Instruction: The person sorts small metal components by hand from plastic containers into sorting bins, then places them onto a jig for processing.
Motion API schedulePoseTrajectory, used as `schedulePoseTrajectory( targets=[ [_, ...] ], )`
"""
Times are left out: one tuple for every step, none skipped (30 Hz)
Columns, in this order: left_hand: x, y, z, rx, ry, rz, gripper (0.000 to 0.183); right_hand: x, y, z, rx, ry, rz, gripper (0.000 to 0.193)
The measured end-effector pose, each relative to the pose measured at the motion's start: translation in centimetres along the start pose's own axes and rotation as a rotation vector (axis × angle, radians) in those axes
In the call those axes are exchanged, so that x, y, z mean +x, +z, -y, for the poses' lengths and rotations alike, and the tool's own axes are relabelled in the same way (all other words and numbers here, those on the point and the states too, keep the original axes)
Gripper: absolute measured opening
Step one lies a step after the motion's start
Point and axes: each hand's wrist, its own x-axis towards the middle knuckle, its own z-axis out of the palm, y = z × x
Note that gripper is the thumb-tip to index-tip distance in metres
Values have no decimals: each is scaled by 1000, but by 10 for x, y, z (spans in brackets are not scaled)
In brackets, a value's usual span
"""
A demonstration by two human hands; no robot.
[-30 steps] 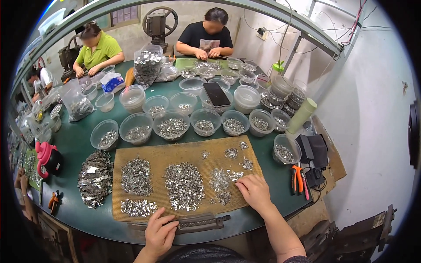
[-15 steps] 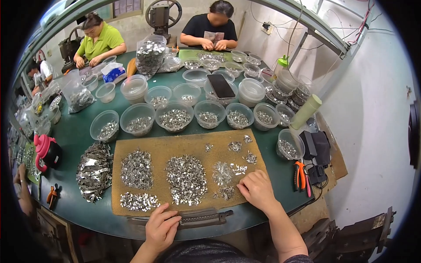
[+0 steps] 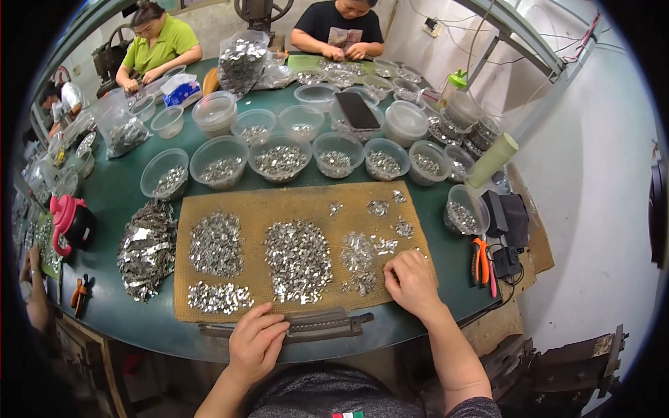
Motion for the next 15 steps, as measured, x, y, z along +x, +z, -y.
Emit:
schedulePoseTrajectory(
  targets=[
    [1, 0, 0, -7, 6, 2, 24, 0, 1, -1, -25, -17, -3, 11],
    [2, 1, 1, -15, 12, 3, 24, -1, 2, 2, -17, -19, 4, 11],
    [1, 2, 2, -15, 16, 1, 24, -3, 0, 6, -25, -49, -27, 13],
    [1, 1, 3, -10, 10, 0, 24, -2, -3, 11, -36, -83, -62, 14],
    [1, 0, 3, -13, 15, -3, 24, -5, -4, 19, -29, -98, -52, 17],
    [1, -1, 4, -16, 20, -5, 24, -7, -7, 30, -24, -101, -49, 17],
    [-1, -2, 5, -11, 14, -2, 24, -9, -10, 42, 33, -173, -12, 17],
    [0, -1, 8, -10, 16, -3, 24, -10, -12, 53, 86, -245, 23, 18],
    [0, 0, 10, -10, 19, -3, 24, -11, -12, 64, 126, -278, 69, 19],
    [0, 1, 11, -12, 18, -2, 24, -15, -9, 70, 125, -276, 71, 19],
    [0, 2, 11, -10, 21, -2, 24, -19, -6, 75, 132, -308, 118, 21],
    [0, 2, 12, -8, 24, -2, 24, -21, -3, 79, 138, -340, 166, 22],
    [1, 2, 12, -8, 22, -1, 24, -22, -2, 81, 125, -335, 172, 24],
    [1, 2, 11, -9, 26, -4, 24, -23, 0, 81, 126, -334, 174, 24],
    [1, 2, 11, -11, 30, -6, 24, -25, 2, 82, 122, -317, 157, 25]
  ],
)
